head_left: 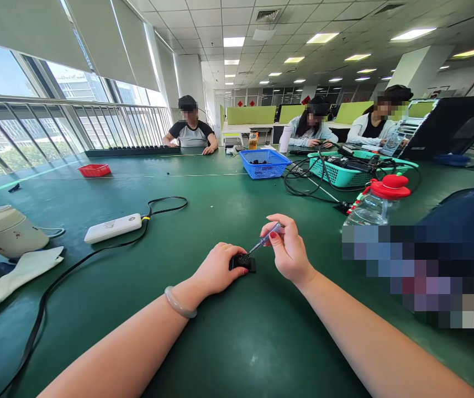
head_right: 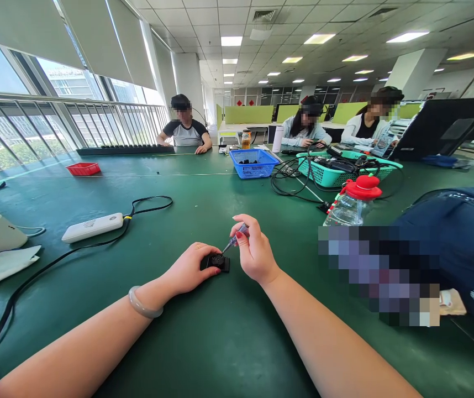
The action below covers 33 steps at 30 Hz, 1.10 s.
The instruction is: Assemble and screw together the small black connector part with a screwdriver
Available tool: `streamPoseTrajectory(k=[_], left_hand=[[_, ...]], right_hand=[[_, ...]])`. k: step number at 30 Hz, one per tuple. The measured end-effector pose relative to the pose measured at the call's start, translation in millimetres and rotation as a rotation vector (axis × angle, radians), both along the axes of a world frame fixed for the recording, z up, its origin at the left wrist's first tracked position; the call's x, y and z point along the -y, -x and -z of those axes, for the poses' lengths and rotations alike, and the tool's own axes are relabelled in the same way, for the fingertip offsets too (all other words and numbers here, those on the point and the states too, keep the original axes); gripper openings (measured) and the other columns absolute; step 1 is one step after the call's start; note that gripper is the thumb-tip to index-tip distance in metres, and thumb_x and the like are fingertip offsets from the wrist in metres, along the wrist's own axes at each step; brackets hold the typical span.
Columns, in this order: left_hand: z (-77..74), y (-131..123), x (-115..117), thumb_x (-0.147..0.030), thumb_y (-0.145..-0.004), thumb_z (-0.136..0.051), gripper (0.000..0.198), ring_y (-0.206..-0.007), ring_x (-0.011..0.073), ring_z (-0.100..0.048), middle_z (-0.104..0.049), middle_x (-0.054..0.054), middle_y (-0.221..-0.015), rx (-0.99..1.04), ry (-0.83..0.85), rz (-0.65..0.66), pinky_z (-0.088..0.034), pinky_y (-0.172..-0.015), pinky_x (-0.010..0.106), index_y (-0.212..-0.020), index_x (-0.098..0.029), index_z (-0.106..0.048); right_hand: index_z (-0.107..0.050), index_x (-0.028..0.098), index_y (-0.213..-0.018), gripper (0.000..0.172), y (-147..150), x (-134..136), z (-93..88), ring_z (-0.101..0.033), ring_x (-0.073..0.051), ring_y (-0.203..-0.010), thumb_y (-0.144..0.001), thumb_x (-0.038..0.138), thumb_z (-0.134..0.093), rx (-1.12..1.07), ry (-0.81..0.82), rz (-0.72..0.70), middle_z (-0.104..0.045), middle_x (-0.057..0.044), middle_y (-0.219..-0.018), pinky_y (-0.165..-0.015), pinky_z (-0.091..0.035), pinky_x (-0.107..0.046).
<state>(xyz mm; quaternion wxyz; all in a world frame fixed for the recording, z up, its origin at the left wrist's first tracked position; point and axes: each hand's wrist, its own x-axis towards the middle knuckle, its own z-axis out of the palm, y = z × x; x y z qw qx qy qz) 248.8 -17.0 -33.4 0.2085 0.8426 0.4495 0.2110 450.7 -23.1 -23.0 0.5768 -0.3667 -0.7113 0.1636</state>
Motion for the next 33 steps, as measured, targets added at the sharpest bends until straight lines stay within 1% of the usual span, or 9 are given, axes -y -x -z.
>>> streamPoseTrajectory(k=[6, 12, 17, 22, 27, 30, 33], left_hand=[[-3.4, -0.9, 1.0, -0.029, -0.079, -0.073, 0.032, -0.11, 0.0265, -0.057, -0.07, 0.005, -0.107, -0.009, 0.01, -0.004, -0.047, -0.099, 0.042, -0.11, -0.023, -0.068], [-4.2, -0.9, 0.8, -0.027, -0.08, -0.072, 0.032, -0.113, 0.0263, -0.056, -0.071, 0.004, -0.109, -0.016, 0.014, 0.009, -0.044, -0.103, 0.042, -0.111, -0.024, -0.068], [-3.1, -0.6, 0.1, -0.029, -0.079, -0.073, 0.032, -0.113, 0.0263, -0.057, -0.071, 0.004, -0.108, -0.011, 0.008, 0.012, -0.045, -0.102, 0.042, -0.11, -0.024, -0.068], [-1.1, -0.4, -0.7, -0.028, -0.077, -0.074, 0.036, -0.114, 0.0266, -0.057, -0.07, 0.006, -0.111, -0.004, 0.013, -0.021, -0.045, -0.102, 0.042, -0.112, -0.023, -0.067], [-2.1, -0.5, -1.0, -0.028, -0.077, -0.074, 0.032, -0.115, 0.0267, -0.056, -0.07, 0.005, -0.11, -0.007, 0.034, -0.037, -0.045, -0.103, 0.041, -0.108, -0.023, -0.069], [-3.0, -0.3, -1.1, -0.027, -0.077, -0.074, 0.031, -0.115, 0.0267, -0.056, -0.071, 0.004, -0.109, -0.007, 0.034, -0.029, -0.045, -0.103, 0.041, -0.107, -0.024, -0.069], [-2.9, -0.1, -1.4, -0.029, -0.077, -0.073, 0.03, -0.113, 0.0269, -0.057, -0.071, 0.004, -0.108, -0.004, 0.022, -0.022, -0.046, -0.101, 0.041, -0.107, -0.024, -0.07]], right_hand=[[-0.044, 0.028, -0.123, 0.025, -8.9, -8.3, -3.4, -0.062, -0.018, -0.08, -0.099, 0.034, -0.042, -0.006, 0.041, -0.023, -0.065, -0.002, -0.085, -0.081, -0.051, -0.039], [-0.046, 0.029, -0.119, 0.026, -17.5, -17.3, 0.9, -0.062, -0.02, -0.082, -0.098, 0.045, -0.045, -0.076, 0.142, -0.128, -0.066, -0.002, -0.085, -0.084, -0.05, -0.042], [-0.044, 0.029, -0.12, 0.039, -16.3, -21.3, 1.1, -0.064, -0.02, -0.084, -0.091, 0.052, -0.056, -0.188, 0.25, -0.174, -0.067, -0.001, -0.082, -0.088, -0.049, -0.044], [-0.047, 0.028, -0.116, 0.045, -13.9, -25.0, 2.1, -0.069, -0.022, -0.085, -0.083, 0.053, -0.065, -0.338, 0.368, -0.132, -0.066, 0.002, -0.074, -0.093, -0.049, -0.047], [-0.05, 0.028, -0.11, 0.055, -15.5, -30.0, 4.2, -0.071, -0.023, -0.077, -0.071, 0.057, -0.075, -0.48, 0.469, -0.087, -0.065, 0.005, -0.066, -0.09, -0.051, -0.046], [-0.052, 0.027, -0.104, 0.058, -16.7, -32.5, 5.8, -0.072, -0.023, -0.075, -0.064, 0.058, -0.08, -0.522, 0.514, -0.069, -0.063, 0.006, -0.062, -0.09, -0.052, -0.046], [-0.052, 0.027, -0.103, 0.057, -17.8, -33.4, 7.3, -0.072, -0.023, -0.076, -0.064, 0.058, -0.081, -0.538, 0.536, -0.071, -0.064, 0.006, -0.064, -0.091, -0.052, -0.046]])
